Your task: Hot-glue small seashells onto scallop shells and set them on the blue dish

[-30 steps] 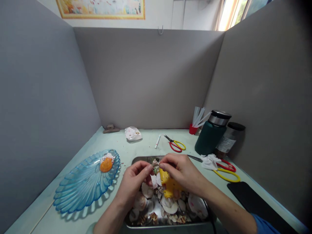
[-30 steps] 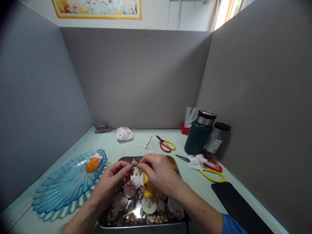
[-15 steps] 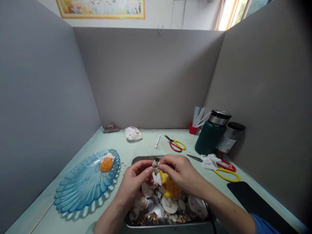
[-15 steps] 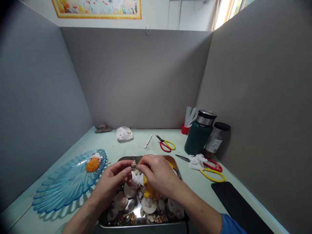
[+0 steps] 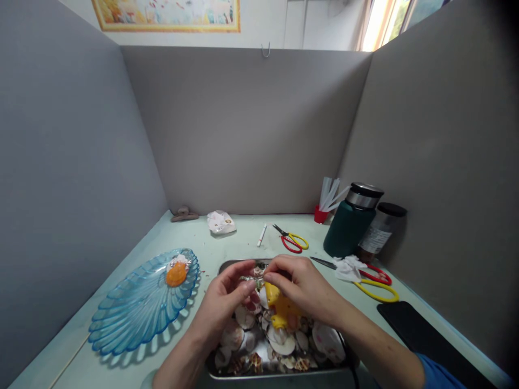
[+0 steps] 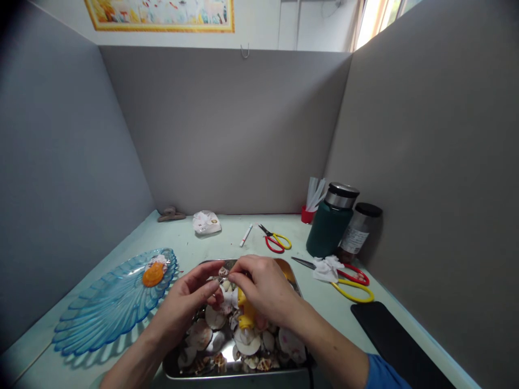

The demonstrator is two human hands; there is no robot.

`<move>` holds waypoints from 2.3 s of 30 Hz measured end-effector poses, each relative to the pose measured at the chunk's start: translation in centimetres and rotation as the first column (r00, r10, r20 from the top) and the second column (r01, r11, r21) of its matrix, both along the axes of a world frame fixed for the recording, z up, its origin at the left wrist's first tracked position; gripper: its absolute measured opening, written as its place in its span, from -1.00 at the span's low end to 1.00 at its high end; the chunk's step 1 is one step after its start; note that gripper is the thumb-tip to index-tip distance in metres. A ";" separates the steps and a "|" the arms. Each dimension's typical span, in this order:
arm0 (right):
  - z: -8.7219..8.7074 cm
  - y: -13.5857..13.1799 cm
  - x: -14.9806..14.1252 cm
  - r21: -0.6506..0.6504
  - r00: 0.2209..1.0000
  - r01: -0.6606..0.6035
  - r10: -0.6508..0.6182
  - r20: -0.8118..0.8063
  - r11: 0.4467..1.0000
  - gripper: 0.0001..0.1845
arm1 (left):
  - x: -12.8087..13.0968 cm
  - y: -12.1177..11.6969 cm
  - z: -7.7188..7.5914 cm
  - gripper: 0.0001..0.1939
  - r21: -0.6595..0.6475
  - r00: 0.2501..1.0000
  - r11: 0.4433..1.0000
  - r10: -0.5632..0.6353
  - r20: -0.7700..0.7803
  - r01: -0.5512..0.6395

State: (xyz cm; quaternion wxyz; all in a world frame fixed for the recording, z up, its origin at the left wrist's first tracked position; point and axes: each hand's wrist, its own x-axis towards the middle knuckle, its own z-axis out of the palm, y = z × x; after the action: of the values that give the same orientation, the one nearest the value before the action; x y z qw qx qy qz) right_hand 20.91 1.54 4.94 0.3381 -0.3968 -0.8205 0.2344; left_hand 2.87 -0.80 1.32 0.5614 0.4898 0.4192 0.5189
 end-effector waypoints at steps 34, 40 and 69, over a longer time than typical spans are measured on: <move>0.4 0.5 0.6 0.032 0.997 0.016 -0.019 0.073 0.999 -0.85 | -2.0 0.9 -0.4 -0.80 0.290 0.877 0.944 0.269 -0.399 -0.158; 0.4 0.5 0.7 0.042 0.997 0.010 -0.013 0.080 0.999 -0.83 | -10.1 1.8 2.2 -0.63 0.292 0.564 0.876 0.472 -0.677 -0.383; 1.4 -0.5 1.3 0.089 0.979 -0.155 0.141 0.146 0.984 -0.81 | -19.5 4.7 0.1 -0.78 0.200 -0.060 0.846 0.196 -0.979 -0.495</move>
State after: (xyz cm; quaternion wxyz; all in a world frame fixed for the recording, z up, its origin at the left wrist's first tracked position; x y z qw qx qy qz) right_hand 22.19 1.09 6.38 0.2811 -0.3327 -0.8800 0.1895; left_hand -16.67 3.92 1.46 0.0154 0.5167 0.8483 0.1146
